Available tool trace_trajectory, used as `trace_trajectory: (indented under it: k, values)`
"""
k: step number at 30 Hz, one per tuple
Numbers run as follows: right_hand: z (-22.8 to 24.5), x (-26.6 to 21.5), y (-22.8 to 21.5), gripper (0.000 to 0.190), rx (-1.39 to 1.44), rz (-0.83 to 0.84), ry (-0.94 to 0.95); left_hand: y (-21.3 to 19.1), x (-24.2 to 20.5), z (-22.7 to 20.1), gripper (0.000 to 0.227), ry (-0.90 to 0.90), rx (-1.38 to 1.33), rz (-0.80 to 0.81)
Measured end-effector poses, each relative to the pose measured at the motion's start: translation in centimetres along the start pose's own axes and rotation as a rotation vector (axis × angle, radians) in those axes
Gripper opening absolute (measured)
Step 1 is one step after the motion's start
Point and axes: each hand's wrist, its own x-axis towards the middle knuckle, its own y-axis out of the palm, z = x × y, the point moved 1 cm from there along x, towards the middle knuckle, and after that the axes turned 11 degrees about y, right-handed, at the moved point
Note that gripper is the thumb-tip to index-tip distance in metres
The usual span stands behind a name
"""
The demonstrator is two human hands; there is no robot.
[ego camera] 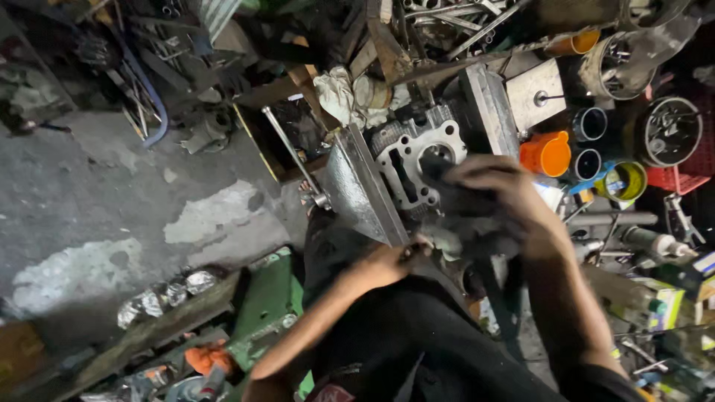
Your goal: The person uses a screwdriver to adjust a metal engine block clamped in a vise. They wipe the block with a cloth, remove a bolt, and continue adjusting the internal components.
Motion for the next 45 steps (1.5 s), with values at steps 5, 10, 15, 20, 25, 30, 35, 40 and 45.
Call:
trace_trajectory:
  k: [5,10,15,20,25,30,35,40,45]
  values:
    - [-0.9,-6.9,-2.3,0.06,-0.348,-0.661,-0.085,0.6,-1.1,-0.6,0.039,0.423,-0.227,-0.271]
    - [-1.5,-3.5,4.5,0.042,-1.069,-0.69,-0.209,3.2,0.4,-1.0,0.046,0.502,-0.012,-0.142]
    - [-4.2,-1.9,6.7,0.023,-0.786,-0.746,-0.254,4.5,0.6,-2.1,0.042,0.53,0.115,-0.191]
    - [-4.7,-5.7,-1.4,0.027,-0.484,-0.851,-0.456,4.2,-1.5,-2.1,0.043,0.416,0.075,-0.306]
    - [-4.0,-4.8,2.5,0.064,-0.925,-0.63,-0.158,5.0,-2.5,-2.5,0.038,0.391,0.062,-0.374]
    - [-3.3,-2.6,6.7,0.07,-1.09,-0.529,-0.168,5.3,-2.4,-3.1,0.036,0.39,0.044,-0.465]
    - [-1.2,-4.1,0.2,0.054,-0.604,-0.49,-0.158,5.6,-3.1,-2.5,0.035,0.396,0.098,-0.579]
    - [-0.2,-3.8,0.7,0.086,-1.022,-0.321,-0.298,5.4,-2.9,-1.6,0.033,0.362,-0.018,-0.63]
    - [-1.8,-0.2,3.6,0.077,-1.108,-0.286,-0.029,5.5,-1.8,-2.2,0.033,0.215,-0.05,-0.591]
